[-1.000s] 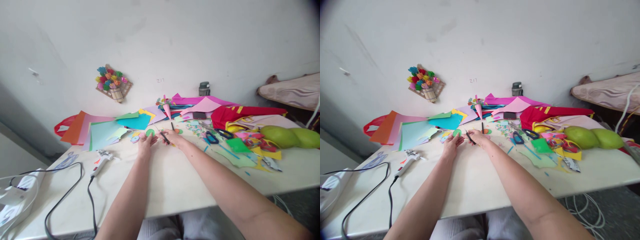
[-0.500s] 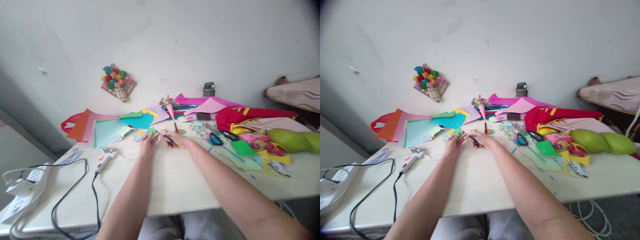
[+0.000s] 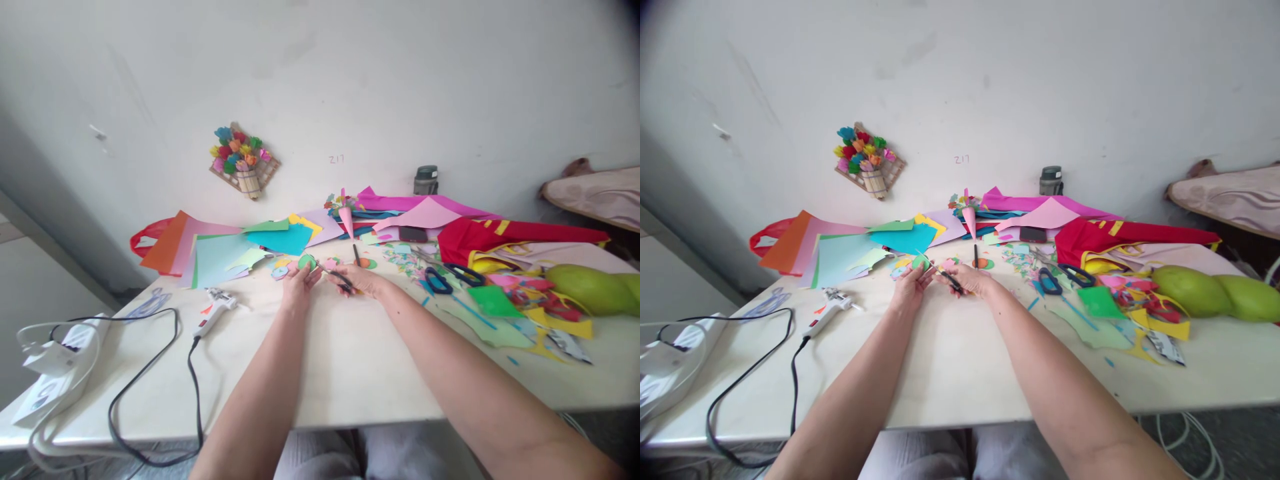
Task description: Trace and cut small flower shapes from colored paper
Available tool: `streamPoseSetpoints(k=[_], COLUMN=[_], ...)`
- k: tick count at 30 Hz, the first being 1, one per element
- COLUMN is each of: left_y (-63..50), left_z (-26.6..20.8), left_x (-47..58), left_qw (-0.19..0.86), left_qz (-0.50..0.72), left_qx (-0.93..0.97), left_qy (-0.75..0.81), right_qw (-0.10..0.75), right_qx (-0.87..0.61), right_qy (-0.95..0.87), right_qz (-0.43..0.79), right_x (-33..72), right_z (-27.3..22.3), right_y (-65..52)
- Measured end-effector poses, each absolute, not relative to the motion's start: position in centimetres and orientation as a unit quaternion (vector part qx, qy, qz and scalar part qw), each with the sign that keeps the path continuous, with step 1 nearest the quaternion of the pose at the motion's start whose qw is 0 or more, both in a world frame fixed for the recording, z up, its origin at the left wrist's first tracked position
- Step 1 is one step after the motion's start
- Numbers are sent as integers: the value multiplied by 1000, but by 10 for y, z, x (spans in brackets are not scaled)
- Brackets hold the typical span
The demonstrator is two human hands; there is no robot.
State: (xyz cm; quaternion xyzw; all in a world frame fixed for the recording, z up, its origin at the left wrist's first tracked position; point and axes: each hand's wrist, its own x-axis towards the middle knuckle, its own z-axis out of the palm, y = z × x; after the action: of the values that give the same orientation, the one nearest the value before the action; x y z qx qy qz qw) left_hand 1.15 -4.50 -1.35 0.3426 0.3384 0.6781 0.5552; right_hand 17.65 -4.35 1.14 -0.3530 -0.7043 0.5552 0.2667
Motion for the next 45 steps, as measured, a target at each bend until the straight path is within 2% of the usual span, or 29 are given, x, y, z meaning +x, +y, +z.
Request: streamPoseSetpoints(k=[29,45], left_y=[-47,-45], left_z=[-11,-14], left_x=[13,11], left_qw=[561,556], left_qz=[668,670], left_qx=[345,348], left_qy=[347,348], right_qw=[263,272], right_qx=[-358,-364], right_qy=[-704,-661], right_qz=[554,597], right_x=[179,177], right_z=[12,15], right_y=[-45,-48])
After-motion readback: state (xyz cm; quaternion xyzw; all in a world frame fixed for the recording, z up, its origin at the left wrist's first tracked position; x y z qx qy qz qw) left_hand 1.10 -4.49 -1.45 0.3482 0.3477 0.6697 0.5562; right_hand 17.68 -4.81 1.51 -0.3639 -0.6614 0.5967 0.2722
